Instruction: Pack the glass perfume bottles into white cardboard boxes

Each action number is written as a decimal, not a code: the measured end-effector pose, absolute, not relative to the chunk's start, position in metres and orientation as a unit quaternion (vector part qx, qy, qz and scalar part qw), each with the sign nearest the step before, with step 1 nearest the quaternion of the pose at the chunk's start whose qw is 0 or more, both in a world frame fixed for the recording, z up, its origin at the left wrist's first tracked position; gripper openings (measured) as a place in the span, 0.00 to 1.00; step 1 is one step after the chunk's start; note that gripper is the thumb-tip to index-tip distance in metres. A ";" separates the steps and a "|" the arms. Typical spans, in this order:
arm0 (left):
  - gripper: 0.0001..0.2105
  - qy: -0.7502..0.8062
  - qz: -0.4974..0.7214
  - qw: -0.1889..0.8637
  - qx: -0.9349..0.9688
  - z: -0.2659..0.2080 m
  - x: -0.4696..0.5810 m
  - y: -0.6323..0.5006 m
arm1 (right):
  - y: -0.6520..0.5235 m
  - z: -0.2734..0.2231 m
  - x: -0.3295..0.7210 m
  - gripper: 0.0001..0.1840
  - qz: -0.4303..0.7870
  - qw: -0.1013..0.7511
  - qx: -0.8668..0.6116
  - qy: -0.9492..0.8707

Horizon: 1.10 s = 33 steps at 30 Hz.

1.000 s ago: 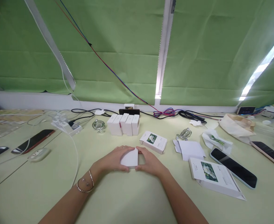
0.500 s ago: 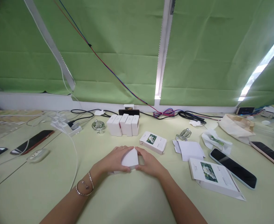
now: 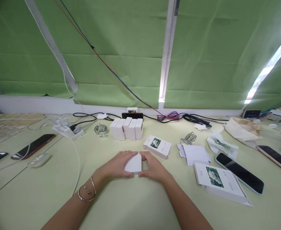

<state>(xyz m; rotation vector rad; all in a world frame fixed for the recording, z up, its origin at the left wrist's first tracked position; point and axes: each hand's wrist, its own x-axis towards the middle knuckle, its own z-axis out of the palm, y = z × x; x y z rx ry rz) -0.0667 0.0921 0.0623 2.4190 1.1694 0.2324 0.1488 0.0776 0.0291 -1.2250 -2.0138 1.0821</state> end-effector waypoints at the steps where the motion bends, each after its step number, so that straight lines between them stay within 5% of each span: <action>1: 0.38 0.423 0.082 0.222 0.875 0.063 -0.067 0.092 | 0.077 0.029 0.149 0.45 0.402 0.271 -0.453 -0.748; 8: 0.38 0.412 0.079 0.223 0.880 0.062 -0.067 0.092 | 0.078 0.027 0.150 0.46 0.398 0.254 -0.456 -0.754; 15: 0.30 0.503 0.178 0.105 0.839 0.042 -0.072 0.104 | 0.082 0.024 0.147 0.38 0.319 0.287 -0.547 -0.719; 24: 0.25 0.531 0.262 0.341 0.730 0.038 -0.092 0.116 | 0.085 0.020 0.150 0.35 0.300 0.302 -0.577 -0.697; 33: 0.25 0.498 0.269 0.378 0.733 0.042 -0.092 0.116 | 0.085 0.019 0.150 0.32 0.296 0.294 -0.573 -0.705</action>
